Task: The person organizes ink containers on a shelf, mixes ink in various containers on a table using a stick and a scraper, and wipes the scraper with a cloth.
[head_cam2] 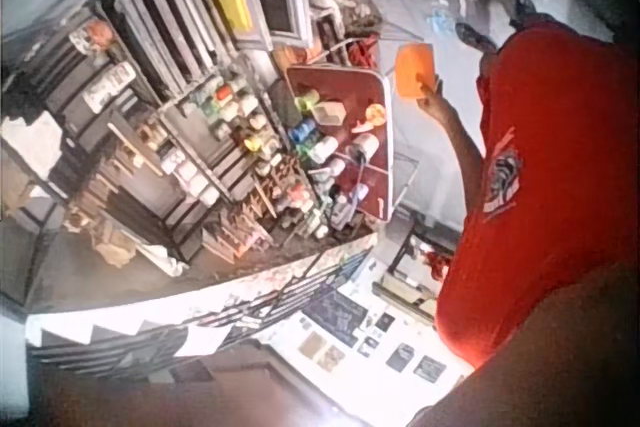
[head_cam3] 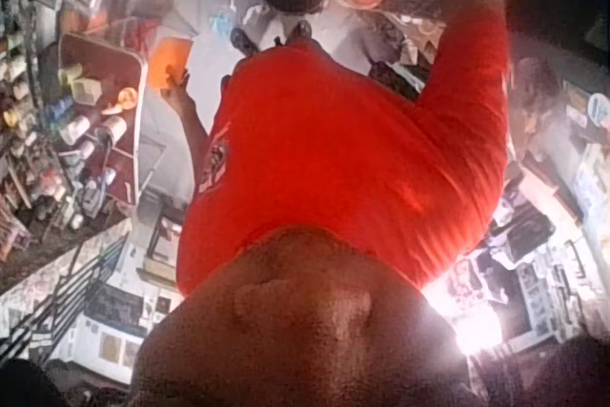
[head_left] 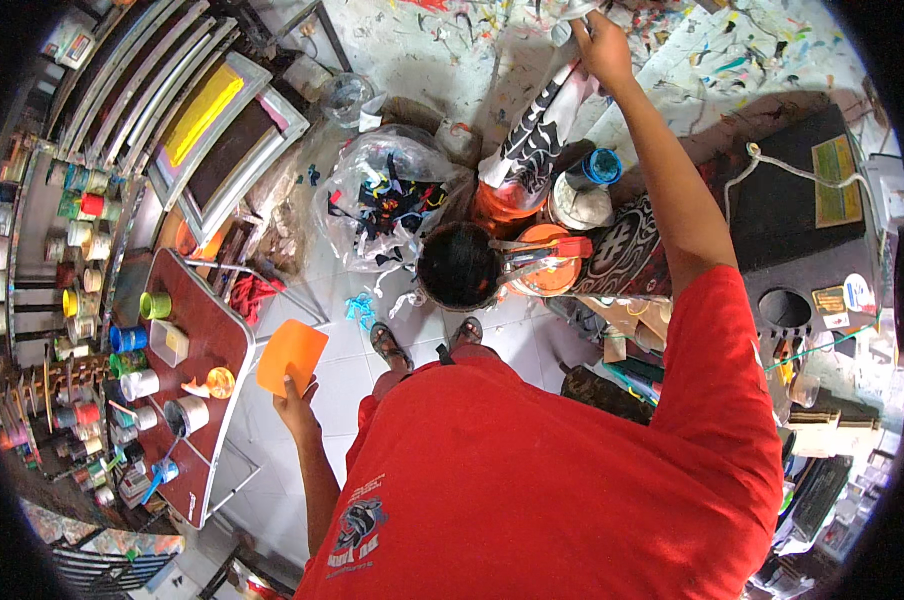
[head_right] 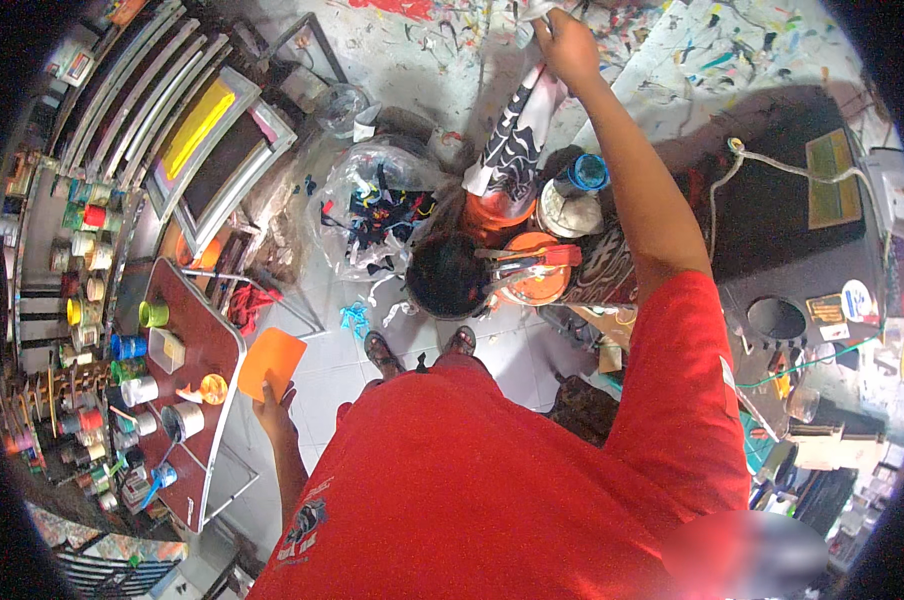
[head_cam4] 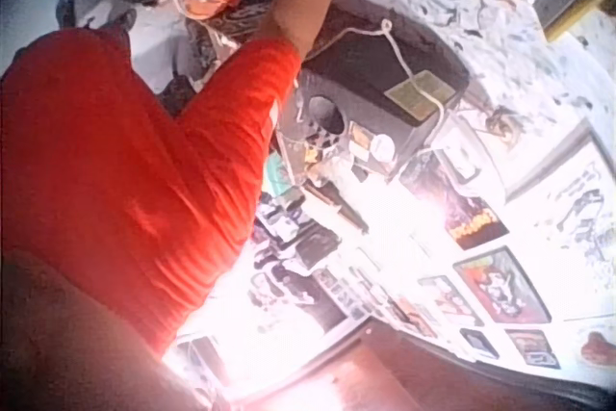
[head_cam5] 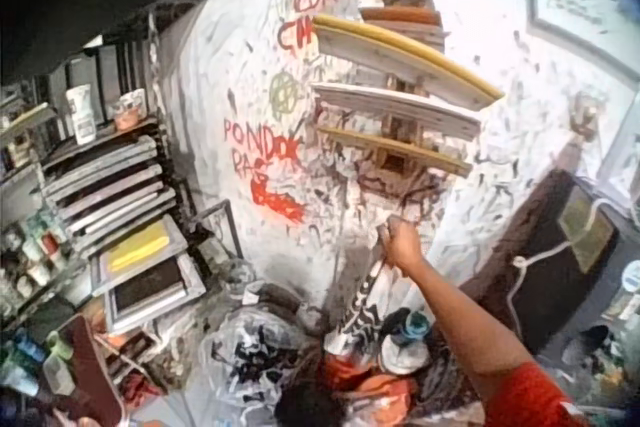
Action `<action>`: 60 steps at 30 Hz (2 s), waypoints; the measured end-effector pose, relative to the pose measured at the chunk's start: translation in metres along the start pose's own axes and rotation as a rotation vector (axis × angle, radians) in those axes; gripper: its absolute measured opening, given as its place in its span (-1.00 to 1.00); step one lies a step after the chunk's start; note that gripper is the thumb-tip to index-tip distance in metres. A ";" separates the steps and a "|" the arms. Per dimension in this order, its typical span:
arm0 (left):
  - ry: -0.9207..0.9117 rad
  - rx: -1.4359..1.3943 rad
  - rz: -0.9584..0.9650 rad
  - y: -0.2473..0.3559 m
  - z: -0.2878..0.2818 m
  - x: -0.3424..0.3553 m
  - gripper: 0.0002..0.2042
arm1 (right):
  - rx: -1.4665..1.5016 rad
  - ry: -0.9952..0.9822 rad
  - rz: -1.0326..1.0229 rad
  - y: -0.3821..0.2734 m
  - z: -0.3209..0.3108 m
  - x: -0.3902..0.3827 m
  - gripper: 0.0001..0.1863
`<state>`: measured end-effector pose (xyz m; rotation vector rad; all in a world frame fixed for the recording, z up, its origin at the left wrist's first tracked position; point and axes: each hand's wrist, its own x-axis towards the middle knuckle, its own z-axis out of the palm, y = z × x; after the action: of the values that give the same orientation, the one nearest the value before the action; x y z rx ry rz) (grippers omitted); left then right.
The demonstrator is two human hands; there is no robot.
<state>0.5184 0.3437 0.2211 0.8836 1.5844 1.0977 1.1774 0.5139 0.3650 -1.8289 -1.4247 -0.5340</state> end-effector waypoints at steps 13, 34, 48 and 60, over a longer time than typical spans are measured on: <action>0.061 0.044 -0.009 -0.004 0.001 -0.046 -0.63 | -0.258 -0.265 -0.208 0.025 0.002 -0.006 -0.89; -0.234 -0.465 -0.177 0.004 0.023 -0.039 -0.73 | 1.310 -1.123 0.527 -0.274 0.015 -0.348 -0.62; -0.074 -0.291 -0.059 -0.082 -0.231 -0.067 -0.81 | 1.315 -1.354 0.572 -0.519 -0.003 -0.468 -0.80; 0.914 -0.426 -0.206 -0.213 -0.494 -0.187 -0.82 | 1.281 -1.355 1.187 -0.570 0.087 -0.515 -0.82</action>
<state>0.0830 -0.0128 0.1347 -0.1204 1.9647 1.7257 0.4741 0.3112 0.1140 -1.3283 -0.5714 1.9959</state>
